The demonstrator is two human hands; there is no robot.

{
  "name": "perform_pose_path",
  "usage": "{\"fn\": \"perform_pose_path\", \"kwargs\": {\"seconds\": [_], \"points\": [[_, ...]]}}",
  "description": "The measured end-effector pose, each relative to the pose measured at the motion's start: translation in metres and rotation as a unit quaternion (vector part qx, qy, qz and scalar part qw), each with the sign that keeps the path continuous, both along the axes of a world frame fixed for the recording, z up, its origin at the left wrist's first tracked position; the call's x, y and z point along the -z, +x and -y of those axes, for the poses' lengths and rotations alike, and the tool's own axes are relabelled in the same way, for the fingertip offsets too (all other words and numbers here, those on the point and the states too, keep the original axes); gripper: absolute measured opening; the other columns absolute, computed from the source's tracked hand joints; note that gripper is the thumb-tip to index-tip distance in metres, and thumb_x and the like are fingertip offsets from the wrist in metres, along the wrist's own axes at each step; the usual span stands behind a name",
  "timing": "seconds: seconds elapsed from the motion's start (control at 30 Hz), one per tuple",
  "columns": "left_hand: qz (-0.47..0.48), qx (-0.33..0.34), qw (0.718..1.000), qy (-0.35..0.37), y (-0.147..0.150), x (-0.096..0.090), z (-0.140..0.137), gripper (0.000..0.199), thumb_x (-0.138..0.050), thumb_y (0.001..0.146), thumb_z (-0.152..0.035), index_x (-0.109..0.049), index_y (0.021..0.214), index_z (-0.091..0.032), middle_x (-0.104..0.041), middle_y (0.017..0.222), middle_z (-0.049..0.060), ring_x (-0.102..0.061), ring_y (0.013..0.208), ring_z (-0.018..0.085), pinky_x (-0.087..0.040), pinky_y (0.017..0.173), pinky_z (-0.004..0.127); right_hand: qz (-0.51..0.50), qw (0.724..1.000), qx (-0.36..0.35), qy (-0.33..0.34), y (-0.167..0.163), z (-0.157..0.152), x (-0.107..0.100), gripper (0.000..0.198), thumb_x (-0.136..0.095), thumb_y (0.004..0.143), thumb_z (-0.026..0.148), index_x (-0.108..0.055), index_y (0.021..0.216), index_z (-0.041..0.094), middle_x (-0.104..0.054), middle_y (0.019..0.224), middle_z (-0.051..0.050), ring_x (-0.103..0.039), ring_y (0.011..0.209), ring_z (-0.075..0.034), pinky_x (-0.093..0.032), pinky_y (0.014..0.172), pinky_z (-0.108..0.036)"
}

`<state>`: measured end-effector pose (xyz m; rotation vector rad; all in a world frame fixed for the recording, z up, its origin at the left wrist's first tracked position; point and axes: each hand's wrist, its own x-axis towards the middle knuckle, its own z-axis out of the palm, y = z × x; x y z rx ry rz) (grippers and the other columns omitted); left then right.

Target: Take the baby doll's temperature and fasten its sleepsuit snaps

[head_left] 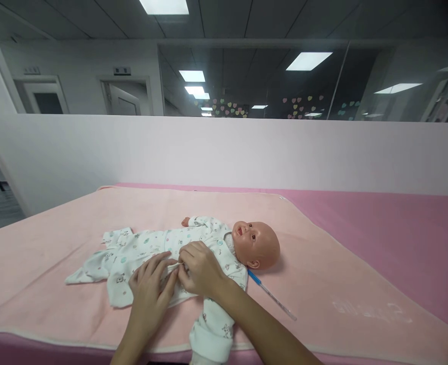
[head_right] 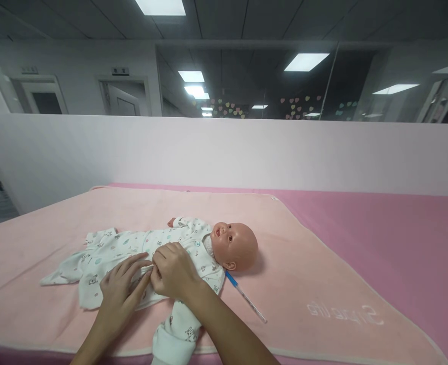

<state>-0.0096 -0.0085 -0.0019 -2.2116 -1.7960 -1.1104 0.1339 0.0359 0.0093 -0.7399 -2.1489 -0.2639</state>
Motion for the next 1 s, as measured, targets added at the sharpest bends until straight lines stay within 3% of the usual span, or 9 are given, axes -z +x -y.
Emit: {"fn": "perform_pose_path", "kwargs": {"seconds": [0.2,0.57,1.0], "points": [[-0.029,0.008,1.0,0.006,0.0013,0.0014,-0.0006,0.034,-0.038,0.083,-0.04,-0.051,0.113,-0.03,-0.047,0.125,0.003,-0.039,0.113,0.026,-0.023,0.092,0.045,-0.007,1.0,0.016,0.006,-0.0003,0.0014,-0.0022,0.009,-0.042,0.076,0.013,-0.05,0.077,0.016,-0.054,0.075,-0.004,-0.046,0.076,-0.015,-0.037,0.071,-0.027],[-0.025,0.015,1.0,0.007,0.0017,0.0007,0.0018,0.031,-0.04,0.082,-0.039,-0.054,0.107,-0.029,-0.047,0.124,0.004,-0.039,0.113,0.026,-0.025,0.092,0.045,-0.018,0.999,0.031,0.003,-0.0004,0.0008,-0.0011,0.008,-0.044,0.076,0.013,-0.05,0.074,0.017,-0.054,0.074,-0.003,-0.047,0.075,-0.015,-0.037,0.071,-0.028],[-0.017,0.027,1.0,0.003,-0.0007,0.0028,0.002,0.033,-0.038,0.083,-0.036,-0.052,0.112,-0.029,-0.048,0.123,0.004,-0.037,0.114,0.026,-0.024,0.094,0.046,-0.034,0.999,0.002,-0.006,0.0005,0.0039,-0.0017,0.009,-0.045,0.063,0.013,-0.048,0.069,0.018,-0.052,0.073,-0.003,-0.045,0.073,-0.015,-0.037,0.07,-0.029]]}}
